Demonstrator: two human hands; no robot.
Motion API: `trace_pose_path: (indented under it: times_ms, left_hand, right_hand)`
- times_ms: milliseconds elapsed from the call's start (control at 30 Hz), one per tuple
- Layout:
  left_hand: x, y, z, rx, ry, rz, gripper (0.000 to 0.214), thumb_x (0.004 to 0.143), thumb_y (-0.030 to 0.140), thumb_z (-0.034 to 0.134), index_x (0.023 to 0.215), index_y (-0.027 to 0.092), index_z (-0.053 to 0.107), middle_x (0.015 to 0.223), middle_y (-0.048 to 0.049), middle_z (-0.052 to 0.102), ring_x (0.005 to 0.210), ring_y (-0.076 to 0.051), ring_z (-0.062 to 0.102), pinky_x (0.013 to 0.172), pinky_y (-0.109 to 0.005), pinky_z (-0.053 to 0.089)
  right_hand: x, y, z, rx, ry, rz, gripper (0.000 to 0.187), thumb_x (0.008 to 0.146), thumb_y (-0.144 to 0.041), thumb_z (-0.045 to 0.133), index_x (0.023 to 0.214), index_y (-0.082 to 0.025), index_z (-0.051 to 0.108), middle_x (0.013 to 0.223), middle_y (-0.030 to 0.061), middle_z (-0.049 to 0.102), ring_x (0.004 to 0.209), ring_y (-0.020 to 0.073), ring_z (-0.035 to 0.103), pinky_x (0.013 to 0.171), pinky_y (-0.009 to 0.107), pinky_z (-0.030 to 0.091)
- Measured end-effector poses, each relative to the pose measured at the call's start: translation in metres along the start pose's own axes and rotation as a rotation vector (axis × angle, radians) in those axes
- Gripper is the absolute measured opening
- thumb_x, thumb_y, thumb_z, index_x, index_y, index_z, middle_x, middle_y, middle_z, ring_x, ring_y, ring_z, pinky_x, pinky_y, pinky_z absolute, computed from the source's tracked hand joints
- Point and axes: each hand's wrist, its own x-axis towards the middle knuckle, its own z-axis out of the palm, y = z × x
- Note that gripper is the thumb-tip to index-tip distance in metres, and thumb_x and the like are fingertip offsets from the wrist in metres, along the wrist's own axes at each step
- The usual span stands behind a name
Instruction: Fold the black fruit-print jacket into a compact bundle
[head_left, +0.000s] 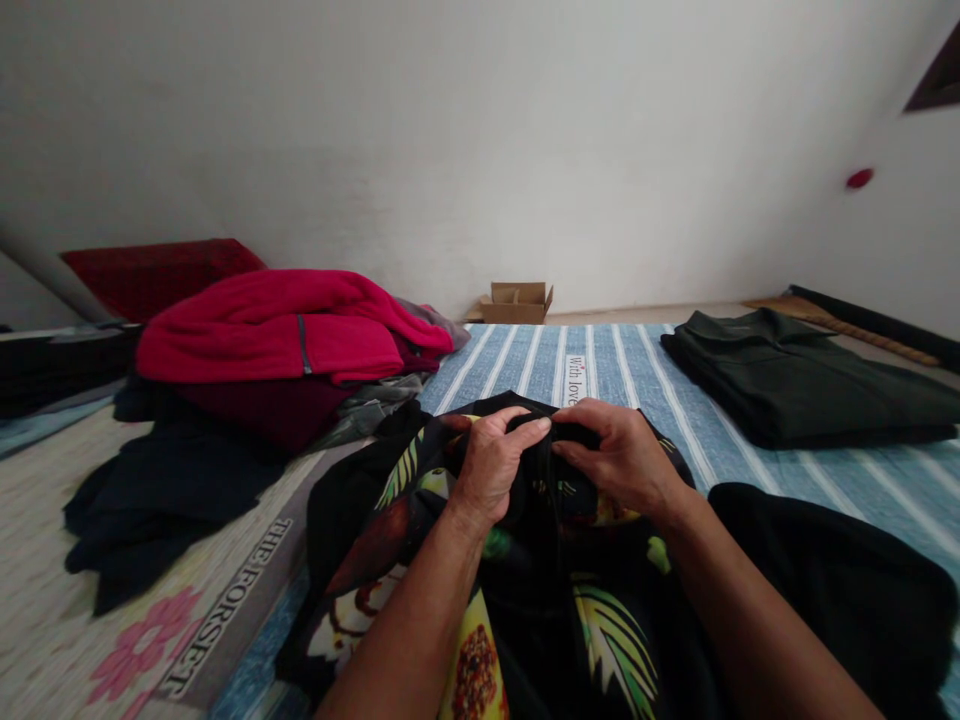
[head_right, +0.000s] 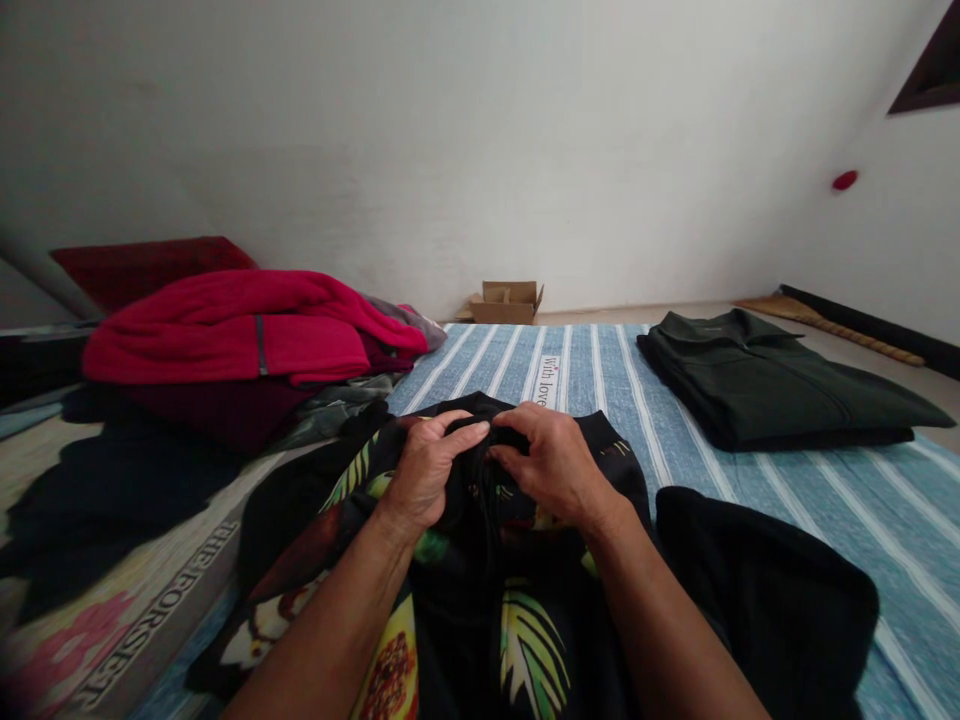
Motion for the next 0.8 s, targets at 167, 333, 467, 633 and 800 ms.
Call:
trace_pose_path:
  times_ms: [167, 333, 467, 633, 800]
  left_hand:
    - [0.0012, 0.0, -0.0028, -0.001, -0.019, -0.019, 0.018, 0.062, 0.027, 0.075, 0.07, 0.015, 0.064, 0.06, 0.0026, 0.062, 0.053, -0.01, 0.056, 0.054, -0.02, 0.043]
    - [0.0025, 0.0021, -0.0036, 0.002, -0.018, -0.066, 0.019, 0.059, 0.027, 0.076, 0.069, 0.014, 0.066, 0.06, 0.0012, 0.063, 0.053, -0.01, 0.056, 0.053, -0.02, 0.044]
    - [0.0022, 0.0045, -0.002, 0.016, -0.012, -0.08, 0.017, 0.059, 0.026, 0.075, 0.069, 0.014, 0.067, 0.058, 0.0003, 0.063, 0.052, -0.01, 0.056, 0.052, -0.02, 0.044]
    - [0.0007, 0.0061, 0.0015, 0.038, 0.017, -0.062, 0.014, 0.058, 0.025, 0.073, 0.066, 0.014, 0.066, 0.055, 0.0013, 0.062, 0.05, -0.011, 0.055, 0.05, -0.02, 0.043]
    - [0.0009, 0.0054, 0.0015, 0.045, 0.024, -0.068, 0.014, 0.057, 0.024, 0.074, 0.064, 0.014, 0.066, 0.056, 0.0013, 0.062, 0.05, -0.011, 0.056, 0.05, -0.02, 0.042]
  right_hand:
    - [0.0006, -0.0032, -0.001, -0.033, -0.031, -0.042, 0.014, 0.08, -0.021, 0.058, 0.09, -0.019, 0.068, 0.075, 0.0035, 0.062, 0.071, 0.0152, 0.057, 0.064, 0.028, 0.043]
    - [0.0005, -0.0048, -0.0015, -0.03, -0.055, -0.073, 0.017, 0.084, -0.02, 0.052, 0.086, -0.02, 0.069, 0.076, 0.0037, 0.065, 0.07, 0.0144, 0.058, 0.064, 0.027, 0.043]
    - [0.0, -0.0052, -0.0001, -0.03, -0.034, -0.054, 0.016, 0.083, -0.019, 0.051, 0.083, -0.021, 0.068, 0.076, 0.0022, 0.067, 0.069, 0.0137, 0.06, 0.062, 0.025, 0.043]
    - [-0.0018, -0.0056, 0.0028, -0.082, -0.023, -0.041, 0.011, 0.081, -0.017, 0.052, 0.08, -0.02, 0.062, 0.069, -0.0008, 0.062, 0.06, 0.0112, 0.055, 0.057, 0.023, 0.038]
    - [-0.002, -0.0044, 0.0043, -0.14, -0.029, -0.093, 0.014, 0.079, -0.012, 0.049, 0.079, -0.02, 0.06, 0.07, 0.0001, 0.06, 0.063, 0.012, 0.053, 0.058, 0.023, 0.039]
